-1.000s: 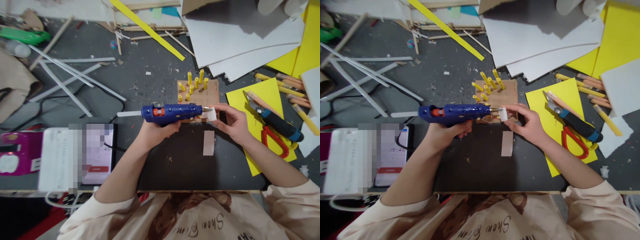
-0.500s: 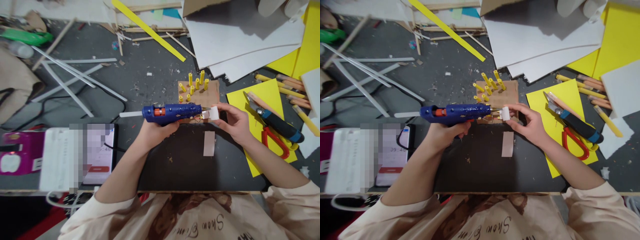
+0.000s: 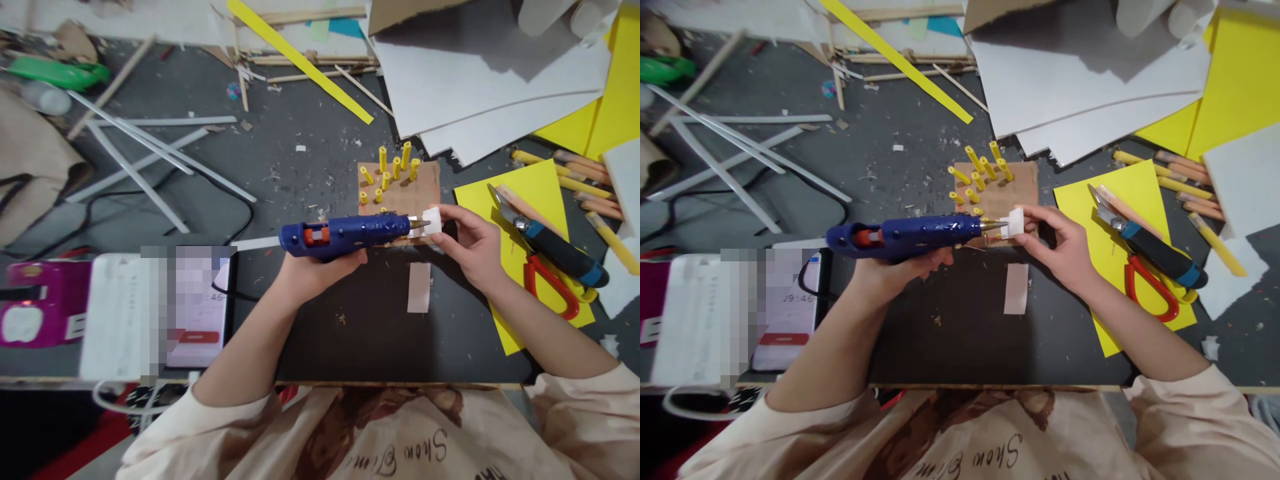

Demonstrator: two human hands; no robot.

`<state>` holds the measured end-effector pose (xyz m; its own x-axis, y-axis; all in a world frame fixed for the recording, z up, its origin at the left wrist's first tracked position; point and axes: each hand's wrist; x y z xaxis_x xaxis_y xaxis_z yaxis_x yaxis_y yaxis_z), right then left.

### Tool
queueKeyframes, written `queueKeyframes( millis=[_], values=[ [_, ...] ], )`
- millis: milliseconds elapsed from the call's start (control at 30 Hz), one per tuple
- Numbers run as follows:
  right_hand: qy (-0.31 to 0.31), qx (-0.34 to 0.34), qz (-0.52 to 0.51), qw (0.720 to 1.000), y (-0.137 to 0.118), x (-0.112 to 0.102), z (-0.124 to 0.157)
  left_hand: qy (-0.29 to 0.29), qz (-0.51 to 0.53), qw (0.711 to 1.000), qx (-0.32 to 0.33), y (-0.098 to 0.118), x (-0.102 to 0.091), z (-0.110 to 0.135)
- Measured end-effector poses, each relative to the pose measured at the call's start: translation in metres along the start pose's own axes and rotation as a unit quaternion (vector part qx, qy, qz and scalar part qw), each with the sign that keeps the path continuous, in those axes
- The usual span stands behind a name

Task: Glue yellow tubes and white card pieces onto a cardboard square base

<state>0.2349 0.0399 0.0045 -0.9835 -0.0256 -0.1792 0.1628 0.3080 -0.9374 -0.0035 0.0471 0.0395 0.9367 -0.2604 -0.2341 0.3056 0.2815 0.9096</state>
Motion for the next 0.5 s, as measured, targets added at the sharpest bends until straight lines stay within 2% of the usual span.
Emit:
queueKeyframes(
  millis=[300, 500],
  values=[
    [-0.007, 0.005, 0.025, 1.0, 0.0008, -0.0006, 0.0004, -0.005, -0.028, 0.999, -0.024, 0.0028, 0.0021, 0.0003],
    [-0.01, 0.009, 0.024, 1.0, 0.0004, -0.0009, 0.0011, -0.014, -0.043, 0.999, -0.014, 0.0034, 0.002, -0.0008]
  ],
)
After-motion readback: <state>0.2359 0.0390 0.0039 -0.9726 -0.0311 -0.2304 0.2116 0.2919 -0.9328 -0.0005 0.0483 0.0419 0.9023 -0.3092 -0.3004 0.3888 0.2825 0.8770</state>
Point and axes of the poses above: each hand's wrist, its own z-axis away from the middle knuckle, its own x-axis out of the palm, y = z × x, and after that the axes turned 5 degrees about -x, right-handed
